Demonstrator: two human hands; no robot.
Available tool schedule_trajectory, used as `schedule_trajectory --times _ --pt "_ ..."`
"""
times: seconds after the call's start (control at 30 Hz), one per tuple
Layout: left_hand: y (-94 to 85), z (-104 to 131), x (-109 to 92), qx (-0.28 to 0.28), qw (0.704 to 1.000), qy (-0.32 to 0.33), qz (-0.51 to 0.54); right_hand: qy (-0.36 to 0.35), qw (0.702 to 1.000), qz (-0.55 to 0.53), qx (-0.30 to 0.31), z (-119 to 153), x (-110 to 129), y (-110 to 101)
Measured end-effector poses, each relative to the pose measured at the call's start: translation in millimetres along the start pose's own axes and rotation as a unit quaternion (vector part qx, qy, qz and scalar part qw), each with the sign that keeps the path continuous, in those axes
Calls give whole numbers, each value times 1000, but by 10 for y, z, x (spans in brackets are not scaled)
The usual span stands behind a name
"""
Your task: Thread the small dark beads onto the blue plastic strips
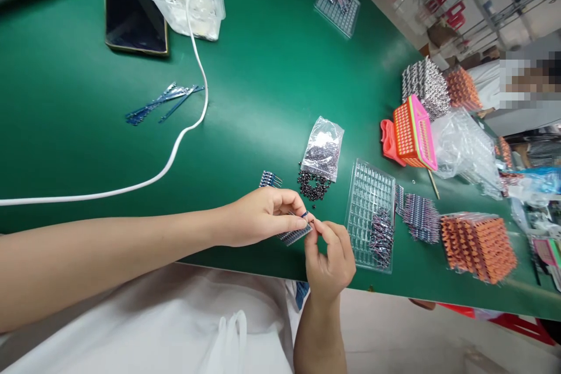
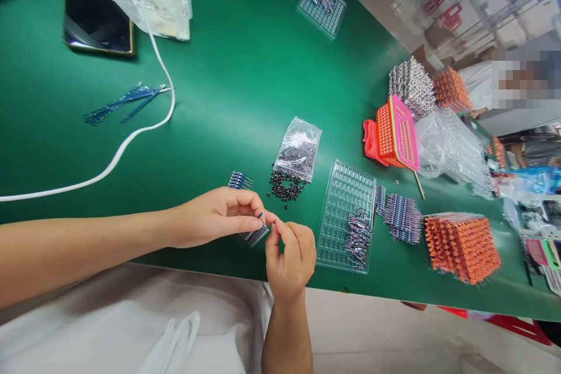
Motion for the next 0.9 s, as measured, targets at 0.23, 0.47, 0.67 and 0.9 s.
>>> schedule_trajectory --times 0.23,0.47,0.67,0.9 --pt "9 -11 9 10 1000 -2 5 15 1000 9 -21 17 -8 18" --pt "17 -1 -7 10 1000 -5 -7 27 999 -1 -20 -4 -10 26" --pt "16 1 -6 7 1000 -8 -10 68 996 -45 -28 25 -29 13" --pt "17 9 -46 -20 999 5 -37 171 963 -206 -23 39 -56 25"
Point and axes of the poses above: each hand's wrist, its own z-axis away from the middle knuckle, its own y-axis out of the palm, x = y × z, the point moved 6 cm from there along -z, towards the middle knuckle, and after that the axes turned 5 degrees about x, right-handed, at the moved point
